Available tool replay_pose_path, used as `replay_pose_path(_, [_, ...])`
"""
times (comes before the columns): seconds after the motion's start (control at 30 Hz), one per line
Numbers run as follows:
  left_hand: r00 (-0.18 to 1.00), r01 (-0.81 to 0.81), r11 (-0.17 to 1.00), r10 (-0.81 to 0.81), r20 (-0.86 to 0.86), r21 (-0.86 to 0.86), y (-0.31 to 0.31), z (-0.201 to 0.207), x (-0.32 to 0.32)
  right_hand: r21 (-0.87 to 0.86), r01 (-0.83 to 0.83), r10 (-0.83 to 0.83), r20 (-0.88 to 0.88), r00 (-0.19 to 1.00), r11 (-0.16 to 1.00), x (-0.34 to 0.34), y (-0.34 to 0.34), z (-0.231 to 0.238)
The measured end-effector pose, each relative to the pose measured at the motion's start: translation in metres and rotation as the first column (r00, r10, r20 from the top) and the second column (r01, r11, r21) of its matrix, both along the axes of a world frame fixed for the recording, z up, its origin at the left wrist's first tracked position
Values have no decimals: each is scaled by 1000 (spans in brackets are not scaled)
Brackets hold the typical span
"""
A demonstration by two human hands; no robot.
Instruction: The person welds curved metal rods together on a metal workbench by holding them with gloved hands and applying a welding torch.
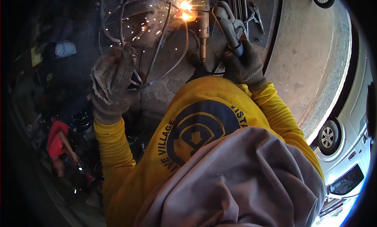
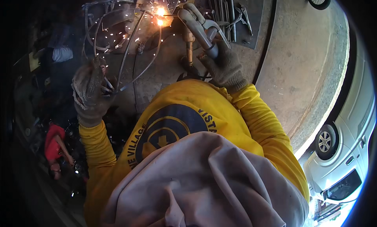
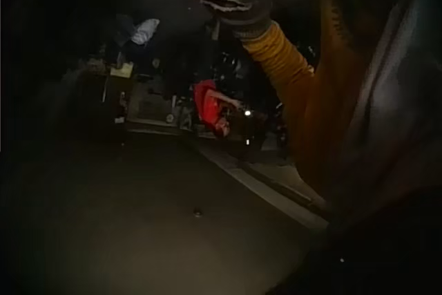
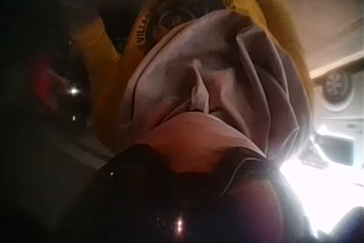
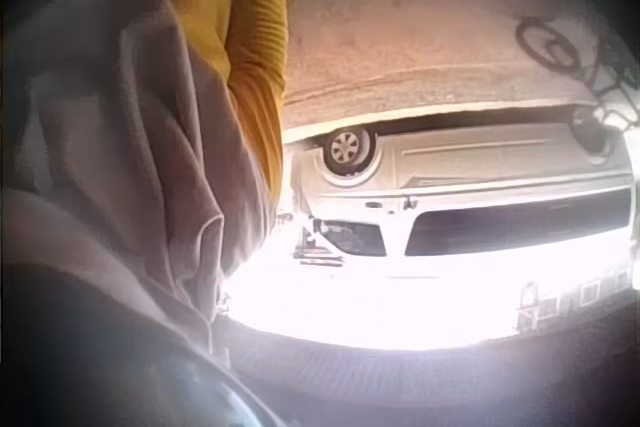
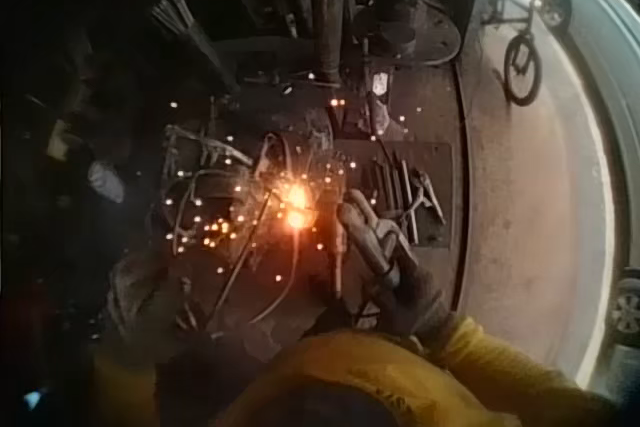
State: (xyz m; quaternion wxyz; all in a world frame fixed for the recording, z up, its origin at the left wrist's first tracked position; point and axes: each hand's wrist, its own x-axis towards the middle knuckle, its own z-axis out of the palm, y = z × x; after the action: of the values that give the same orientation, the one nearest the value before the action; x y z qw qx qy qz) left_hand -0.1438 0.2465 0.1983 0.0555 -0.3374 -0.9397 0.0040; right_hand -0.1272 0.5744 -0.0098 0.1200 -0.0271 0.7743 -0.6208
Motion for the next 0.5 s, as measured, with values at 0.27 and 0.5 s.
replay_pose_path(0.27, [997, 66, 997, -67, 26, 32, 26, 20, -22, 115, -32, 52, -180, 982, 993, -7, 11, 5])
replay_pose_path(0.5, [993, 103, 995, -103, 55, -1, 38, 33, -38, 45, 47, -40, -137, 990, 998, -3, 8, -1])
